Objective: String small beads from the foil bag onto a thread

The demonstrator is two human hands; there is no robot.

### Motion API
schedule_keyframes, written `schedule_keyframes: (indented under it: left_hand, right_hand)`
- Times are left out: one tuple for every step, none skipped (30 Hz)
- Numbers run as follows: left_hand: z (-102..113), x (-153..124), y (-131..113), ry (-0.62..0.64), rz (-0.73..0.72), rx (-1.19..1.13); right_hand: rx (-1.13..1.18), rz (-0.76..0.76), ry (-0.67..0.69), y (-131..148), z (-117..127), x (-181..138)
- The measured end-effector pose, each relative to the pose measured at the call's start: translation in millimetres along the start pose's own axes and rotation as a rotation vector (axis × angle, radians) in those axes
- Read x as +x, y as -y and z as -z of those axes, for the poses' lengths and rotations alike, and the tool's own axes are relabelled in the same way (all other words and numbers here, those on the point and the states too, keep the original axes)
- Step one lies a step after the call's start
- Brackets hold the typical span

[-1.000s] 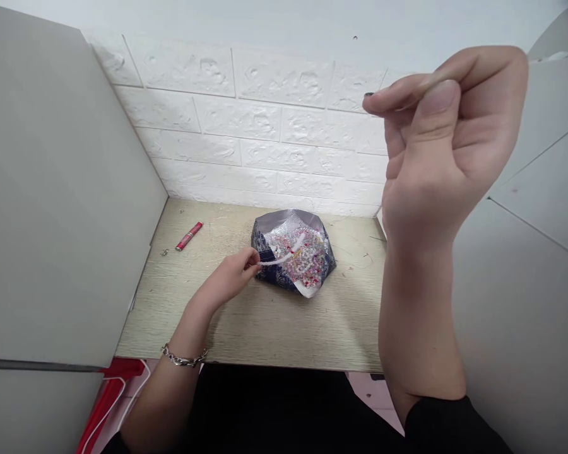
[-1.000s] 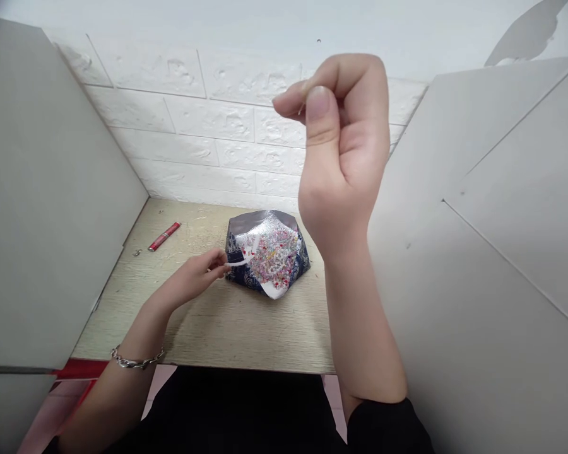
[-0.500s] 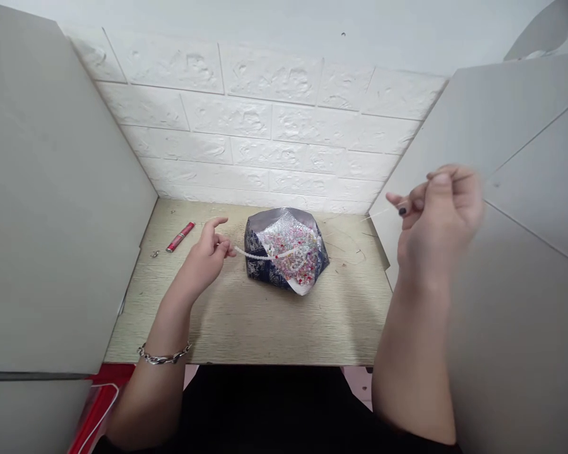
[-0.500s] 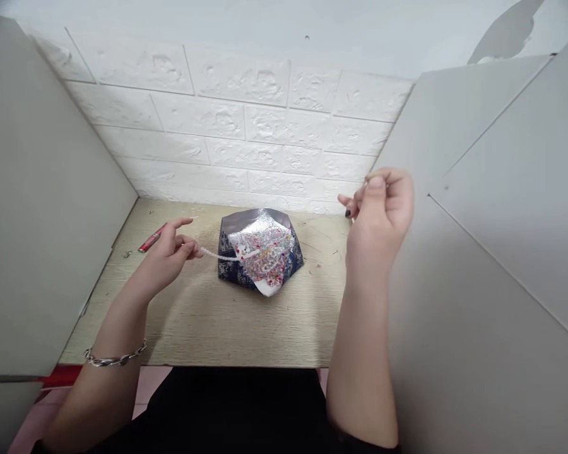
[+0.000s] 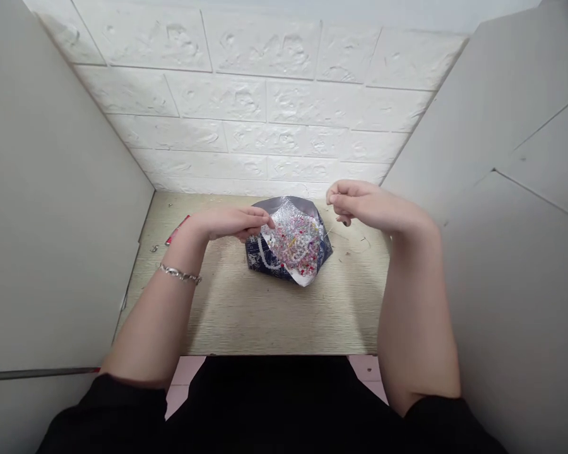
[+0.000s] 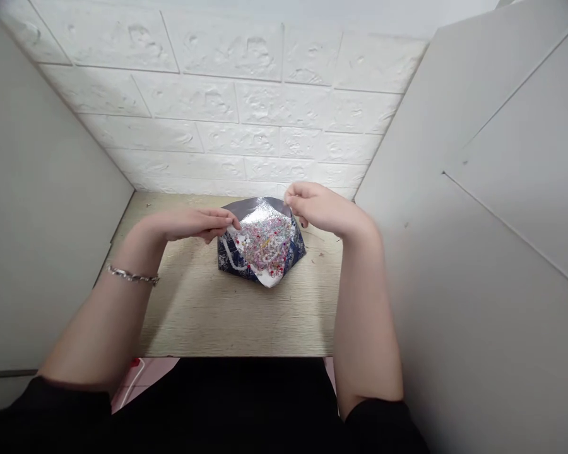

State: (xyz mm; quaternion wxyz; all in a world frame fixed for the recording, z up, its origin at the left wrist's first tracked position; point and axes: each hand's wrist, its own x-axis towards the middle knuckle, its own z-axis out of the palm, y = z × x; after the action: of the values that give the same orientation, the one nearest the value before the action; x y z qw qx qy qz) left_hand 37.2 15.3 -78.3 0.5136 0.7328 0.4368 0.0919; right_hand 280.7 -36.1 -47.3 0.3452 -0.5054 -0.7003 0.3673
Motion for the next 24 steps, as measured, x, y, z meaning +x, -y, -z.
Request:
schedule_keyframes:
  left_hand:
    - [2,6,-3,0.044,0.011,-0.025]
    - [3,13,-6,0.086,0.022,-0.05]
    - [3,18,-8,0.113,0.025,-0.065]
    - [3,24,-10,0.115,0.021,-0.069]
    - [3,29,-13,0.109,0.01,-0.064]
    - [2,34,-15,0.118,-0.006,-0.047]
    - [2,39,-18,0.15,-0.032,-0.022]
    - [1,43,-20,0.209,-0.061,0.011]
    - [0,48,-22,0.259,-0.096,0.043]
    - [-1,52,-22,0.298,-0.133,0.071]
    - [-2,56,-22,0.328,-0.168,0.096]
    - [-3,60,-21,0.337,-0.203,0.109]
    - [-4,64,-18,0.326,-0.235,0.11]
    - [-4,67,-15,0.304,-0.265,0.103]
    - [-5,70,-12,0.274,-0.289,0.094]
    - [-5,72,-9,0.252,-0.3,0.084]
    - [-4,74,-6,0.226,-0.308,0.069]
    - [-3,76,-4,0.203,-0.308,0.056]
    - [-1,77,-2,0.19,-0.302,0.05]
    - [1,77,-2,0.188,-0.291,0.053]
    - [4,76,-1,0.196,-0.275,0.063]
    - [6,75,-2,0.213,-0.257,0.074]
    - [9,74,-2,0.23,-0.239,0.082]
    - [11,72,-2,0.247,-0.22,0.085]
  right_hand:
    - [-0.021,0.018,0.072,6,-1,7]
    - [-0.034,0.031,0.122,12,-2,14]
    - [-0.047,0.028,0.134,17,-3,20]
    - [-0.051,0.01,0.107,22,-4,26]
    - [-0.044,-0.015,0.072,26,-5,32]
    - [-0.034,-0.011,0.076,29,-6,36]
    - [-0.023,0.013,0.125,32,-6,40]
    - [-0.01,0.036,0.176,35,-5,43]
    - [-0.011,0.046,0.218,36,-4,45]
    - [-0.027,0.046,0.248,38,-1,47]
    - [-0.06,0.041,0.263,39,3,48]
    - [-0.096,0.04,0.259,39,8,49]
    - [-0.122,0.045,0.248,38,13,49]
    - [-0.134,0.059,0.238,38,18,50]
    - [-0.129,0.076,0.233,36,22,51]
    - [-0.105,0.092,0.236,35,26,53]
    - [-0.07,0.113,0.243,33,28,55]
    - [-0.027,0.137,0.257,32,29,58]
    - [0.014,0.161,0.275,32,28,61]
    - [0.047,0.191,0.294,32,25,66]
    - [0.064,0.217,0.322,33,21,70]
    - [0.061,0.231,0.348,34,15,76]
    - [0.042,0.243,0.38,35,9,82]
    - [0.031,0.265,0.414,36,3,88]
